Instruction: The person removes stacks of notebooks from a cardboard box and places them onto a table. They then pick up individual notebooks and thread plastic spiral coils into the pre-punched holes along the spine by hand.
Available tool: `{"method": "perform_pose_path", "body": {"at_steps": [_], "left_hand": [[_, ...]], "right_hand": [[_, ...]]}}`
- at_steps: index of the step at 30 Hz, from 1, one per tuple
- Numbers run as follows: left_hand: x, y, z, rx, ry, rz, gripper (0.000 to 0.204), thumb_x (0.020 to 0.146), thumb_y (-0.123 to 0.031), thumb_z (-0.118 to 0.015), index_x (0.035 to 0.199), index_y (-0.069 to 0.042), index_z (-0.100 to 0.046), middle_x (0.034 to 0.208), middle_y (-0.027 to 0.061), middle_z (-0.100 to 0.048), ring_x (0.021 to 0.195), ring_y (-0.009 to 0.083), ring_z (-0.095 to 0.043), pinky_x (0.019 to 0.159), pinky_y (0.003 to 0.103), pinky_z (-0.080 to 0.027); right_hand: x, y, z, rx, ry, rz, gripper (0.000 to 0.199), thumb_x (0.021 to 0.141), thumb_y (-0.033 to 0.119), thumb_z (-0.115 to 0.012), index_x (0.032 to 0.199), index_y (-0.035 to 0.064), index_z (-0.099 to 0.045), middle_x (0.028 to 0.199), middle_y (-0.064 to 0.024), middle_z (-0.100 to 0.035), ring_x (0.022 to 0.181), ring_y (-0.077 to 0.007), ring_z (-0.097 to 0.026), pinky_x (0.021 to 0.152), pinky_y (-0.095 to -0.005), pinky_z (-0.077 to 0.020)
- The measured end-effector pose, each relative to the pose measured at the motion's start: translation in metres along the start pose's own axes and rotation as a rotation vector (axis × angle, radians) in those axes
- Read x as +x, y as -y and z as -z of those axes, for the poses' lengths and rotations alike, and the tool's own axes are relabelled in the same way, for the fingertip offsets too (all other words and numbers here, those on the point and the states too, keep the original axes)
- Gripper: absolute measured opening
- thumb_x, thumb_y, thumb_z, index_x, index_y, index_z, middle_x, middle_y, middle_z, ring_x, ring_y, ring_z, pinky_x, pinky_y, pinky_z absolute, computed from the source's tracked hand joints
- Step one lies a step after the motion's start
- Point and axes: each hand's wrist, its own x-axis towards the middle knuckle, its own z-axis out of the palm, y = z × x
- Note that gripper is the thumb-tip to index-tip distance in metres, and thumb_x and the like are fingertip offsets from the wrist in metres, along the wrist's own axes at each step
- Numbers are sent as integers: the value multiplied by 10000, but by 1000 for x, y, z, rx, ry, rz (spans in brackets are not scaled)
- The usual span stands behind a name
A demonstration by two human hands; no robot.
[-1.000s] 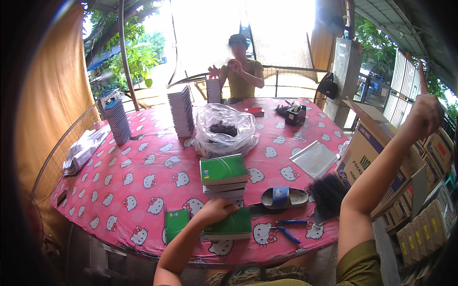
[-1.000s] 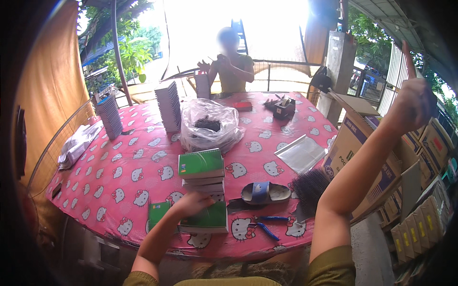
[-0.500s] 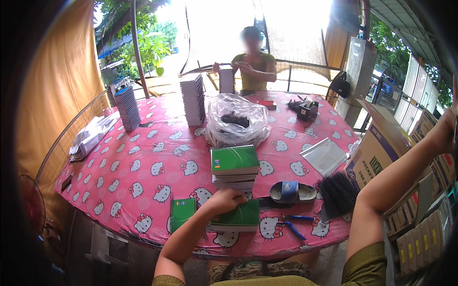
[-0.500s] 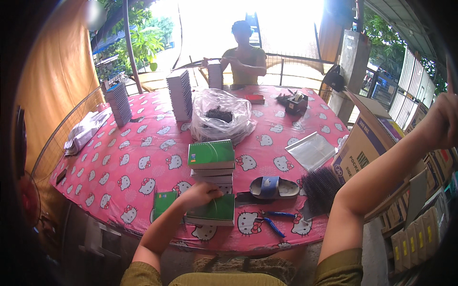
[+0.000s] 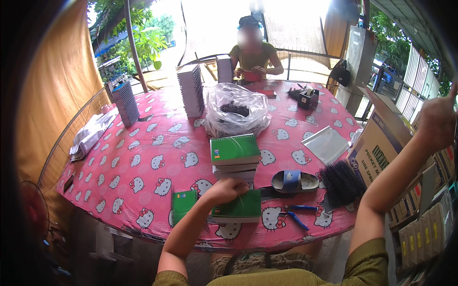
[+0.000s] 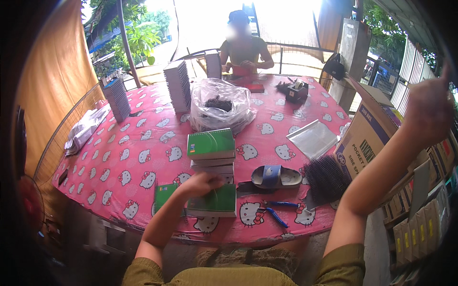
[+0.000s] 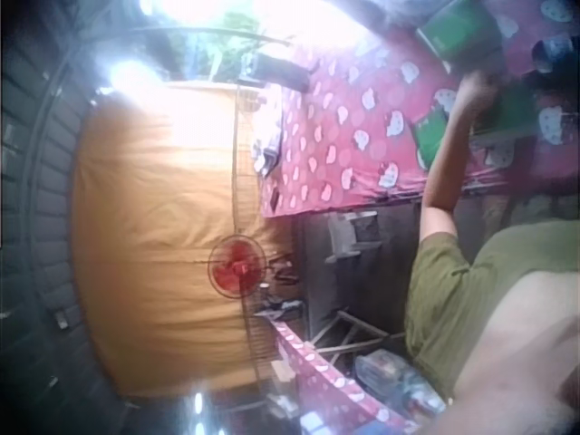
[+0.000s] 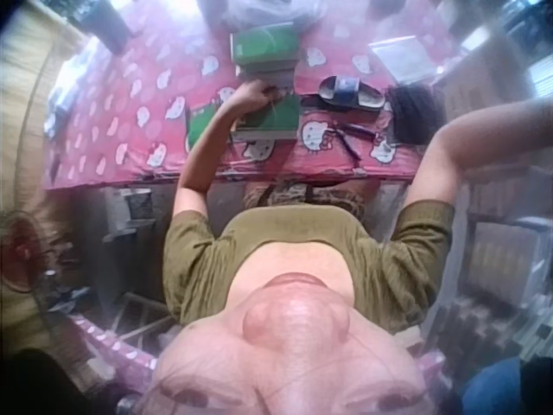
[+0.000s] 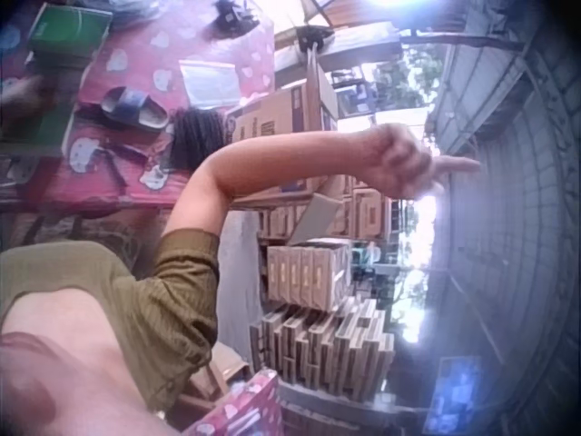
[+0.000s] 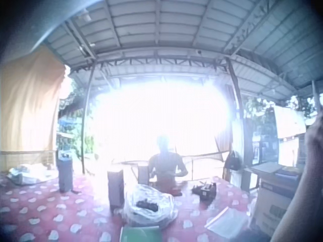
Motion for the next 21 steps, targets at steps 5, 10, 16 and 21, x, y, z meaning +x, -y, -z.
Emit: {"method": "perform_pose_path", "body": {"at_steps": [5,10,16,21], "left_hand": [[3,-6,7,0,102,35,312,871,-339,-651,1024,-72,-704,973,137,-701,931,235,-657,846,360,-486],[2,-1,0,-47,-17,-42,224,824,-224,-708,953,-41,-712,883,109,-709,844,197,-669,786,338,-507],[-19,-22,5,-119,-353,-324,130,771,-93,-731,887,-49,-692,801,130,-673,766,285,-663,685,363,-504],[-44,-48,9,141,-644,-502,134,743,-116,-766,858,-80,-708,813,64,-686,730,240,-635,708,341,-465]], "right_hand": [[-181,-116,-21,-1445,-305,-1145,275,792,188,-752,1005,23,-697,874,-104,-706,719,-184,-645,687,-298,-509],[-326,-136,9,-2225,59,-1377,361,738,316,-787,903,34,-634,879,-138,-628,856,-327,-649,765,-432,-522],[-356,-132,33,-2083,-25,-1604,289,751,277,-773,832,32,-644,880,-165,-649,875,-351,-651,770,-446,-519],[-348,-137,30,-2097,95,-1615,206,779,206,-728,882,38,-667,909,-182,-660,885,-376,-650,776,-446,-517]]}}
